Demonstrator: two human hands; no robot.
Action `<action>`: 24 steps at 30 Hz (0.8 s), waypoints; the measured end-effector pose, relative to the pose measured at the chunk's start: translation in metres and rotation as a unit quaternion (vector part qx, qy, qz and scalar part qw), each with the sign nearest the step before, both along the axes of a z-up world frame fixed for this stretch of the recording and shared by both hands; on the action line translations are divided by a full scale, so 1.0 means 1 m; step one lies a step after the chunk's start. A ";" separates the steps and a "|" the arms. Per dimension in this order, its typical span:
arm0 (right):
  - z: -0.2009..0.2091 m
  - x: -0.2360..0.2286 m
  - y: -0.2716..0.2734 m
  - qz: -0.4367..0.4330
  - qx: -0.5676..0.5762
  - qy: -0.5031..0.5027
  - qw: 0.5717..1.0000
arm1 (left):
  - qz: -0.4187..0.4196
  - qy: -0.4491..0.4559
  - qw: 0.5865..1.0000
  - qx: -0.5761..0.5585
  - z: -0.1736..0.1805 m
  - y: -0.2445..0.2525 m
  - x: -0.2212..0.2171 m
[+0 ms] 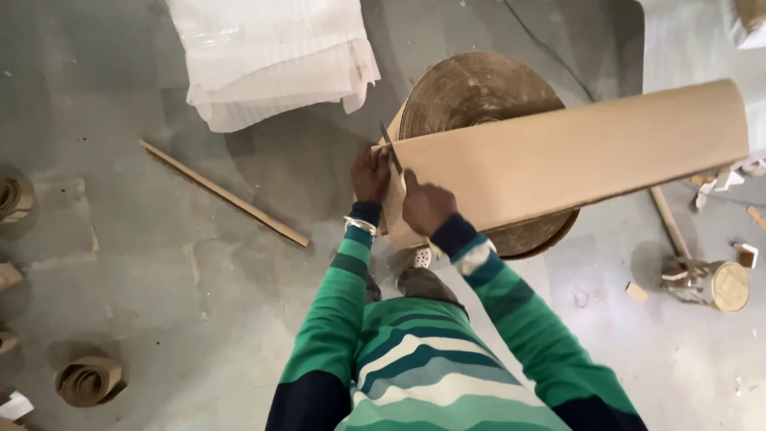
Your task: Cutting and folding cardboard materials for packaging on a factory floor.
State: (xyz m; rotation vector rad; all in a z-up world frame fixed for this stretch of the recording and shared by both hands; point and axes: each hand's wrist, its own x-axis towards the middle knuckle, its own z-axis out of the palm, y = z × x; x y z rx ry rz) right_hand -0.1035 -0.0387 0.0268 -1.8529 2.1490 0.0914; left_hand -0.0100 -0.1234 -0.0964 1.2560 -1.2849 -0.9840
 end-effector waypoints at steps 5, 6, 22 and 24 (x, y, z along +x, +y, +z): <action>-0.010 -0.003 0.005 0.001 0.027 -0.008 1.000 | 0.000 -0.100 0.993 -0.067 -0.003 0.000 -0.001; -0.021 -0.006 0.002 -0.001 0.028 -0.011 1.000 | -0.003 -0.102 0.993 -0.066 0.005 0.002 0.001; -0.024 -0.003 -0.016 -0.008 0.053 -0.024 0.998 | -0.031 -0.003 0.999 0.028 0.003 0.039 0.011; -0.018 -0.001 -0.008 -0.011 0.057 -0.022 0.998 | -0.026 0.009 1.000 0.011 0.009 0.044 0.009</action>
